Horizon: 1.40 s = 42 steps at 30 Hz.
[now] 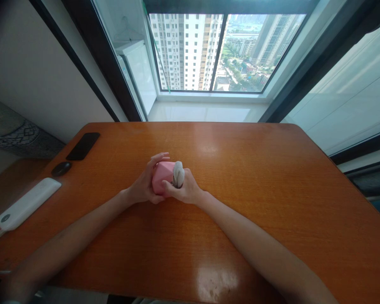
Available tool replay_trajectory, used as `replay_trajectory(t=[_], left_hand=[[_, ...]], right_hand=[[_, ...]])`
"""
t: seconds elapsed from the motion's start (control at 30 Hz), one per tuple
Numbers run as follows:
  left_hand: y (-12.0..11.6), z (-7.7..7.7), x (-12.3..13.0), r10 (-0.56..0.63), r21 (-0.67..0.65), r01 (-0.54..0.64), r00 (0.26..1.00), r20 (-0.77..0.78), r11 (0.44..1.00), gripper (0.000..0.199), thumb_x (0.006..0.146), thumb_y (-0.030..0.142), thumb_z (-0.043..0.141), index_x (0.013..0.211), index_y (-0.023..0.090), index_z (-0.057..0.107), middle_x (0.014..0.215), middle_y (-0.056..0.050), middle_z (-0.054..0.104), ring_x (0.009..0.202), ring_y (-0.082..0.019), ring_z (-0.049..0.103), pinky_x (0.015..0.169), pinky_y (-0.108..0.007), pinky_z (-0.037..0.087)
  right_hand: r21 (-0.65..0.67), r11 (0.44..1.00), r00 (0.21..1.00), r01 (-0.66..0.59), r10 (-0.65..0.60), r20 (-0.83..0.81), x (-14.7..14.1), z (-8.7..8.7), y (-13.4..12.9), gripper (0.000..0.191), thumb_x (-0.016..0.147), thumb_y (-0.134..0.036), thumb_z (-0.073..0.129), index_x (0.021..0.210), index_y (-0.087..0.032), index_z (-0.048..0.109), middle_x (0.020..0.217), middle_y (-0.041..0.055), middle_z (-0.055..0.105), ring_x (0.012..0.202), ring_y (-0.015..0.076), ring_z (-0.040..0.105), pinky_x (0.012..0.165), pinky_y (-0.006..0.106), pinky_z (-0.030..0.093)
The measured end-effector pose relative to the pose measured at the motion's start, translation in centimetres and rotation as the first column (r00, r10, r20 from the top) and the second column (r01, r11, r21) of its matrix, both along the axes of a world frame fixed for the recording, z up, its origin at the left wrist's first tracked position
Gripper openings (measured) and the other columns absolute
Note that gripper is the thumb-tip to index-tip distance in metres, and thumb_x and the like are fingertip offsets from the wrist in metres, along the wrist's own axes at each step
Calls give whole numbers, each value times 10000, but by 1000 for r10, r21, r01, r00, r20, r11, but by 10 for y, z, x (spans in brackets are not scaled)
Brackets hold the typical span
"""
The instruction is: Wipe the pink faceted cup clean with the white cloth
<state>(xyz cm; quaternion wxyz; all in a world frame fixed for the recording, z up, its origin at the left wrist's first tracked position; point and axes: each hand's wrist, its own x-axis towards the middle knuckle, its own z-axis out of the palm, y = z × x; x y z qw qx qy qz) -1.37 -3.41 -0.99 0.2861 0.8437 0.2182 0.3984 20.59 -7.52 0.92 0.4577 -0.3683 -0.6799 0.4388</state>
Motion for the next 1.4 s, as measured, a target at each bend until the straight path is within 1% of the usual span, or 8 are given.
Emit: replay_trajectory(t=[0.1,0.27,0.5,0.73,0.97,1.1,1.27,1.4], left_hand=[[8,-3,-6,-35,233,64,992,-124,970,1392,593,690,1024,1702,402,233,1736,-195,325,1571,-476,437,1211,-677,503],[9,5,-5,59,308,3,980,-192,951,1098,740,531,985,1619,332,357,1603,-199,491,1461,-423,578,1164,-612,570],[-3,18,5,21,-1,-21,997,-78,1000,1134,584,526,1037,1531,282,462,1450,-145,604,1299,-379,667,1104,-525,594],[-5,15,4,-49,-369,26,997,-53,929,1010,702,529,926,1544,236,450,1349,-112,678,1043,-289,723,917,-413,620],[2,-4,-2,-39,72,42,999,-36,997,1342,638,650,998,1707,323,255,1701,-213,374,1551,-479,448,1240,-669,464],[6,-4,-3,26,272,16,988,-150,962,1279,686,572,1015,1690,378,246,1713,-210,374,1541,-460,486,1208,-670,514],[1,8,2,59,215,-30,990,-127,976,1134,673,537,1017,1591,323,387,1547,-181,542,1432,-407,601,1177,-580,566],[-6,13,6,66,-34,-69,994,-82,997,1128,613,564,1006,1546,275,443,1457,-144,617,1279,-376,683,1099,-529,598]], right_hand=[[-14,1000,1000,7,-8,-9,2,-1,2,368,921,-517,752,834,-230,539,692,-30,492,643,143,455,566,273,422],[-9,1000,1000,-9,9,-22,2,-2,3,400,942,-534,724,794,-233,507,678,-38,440,640,137,426,567,272,397],[11,999,999,40,-39,-13,0,0,2,383,906,-515,706,760,-231,494,634,-56,430,558,99,369,491,246,313],[66,995,993,80,-85,80,-4,1,-2,318,830,-449,756,764,-239,526,621,-21,513,609,150,477,520,276,418],[57,998,997,40,-44,56,1,-1,0,332,881,-513,761,888,-224,599,691,-11,549,670,171,517,578,290,472],[-10,999,999,40,-40,12,2,-2,3,451,881,-626,778,854,-227,568,691,-17,510,687,172,510,559,272,445],[5,999,999,53,-53,11,2,0,4,434,924,-606,715,818,-220,545,688,-32,475,631,134,445,540,259,397],[107,993,997,55,-60,43,0,0,1,354,922,-499,699,774,-220,539,657,-34,477,589,122,426,523,263,371]])
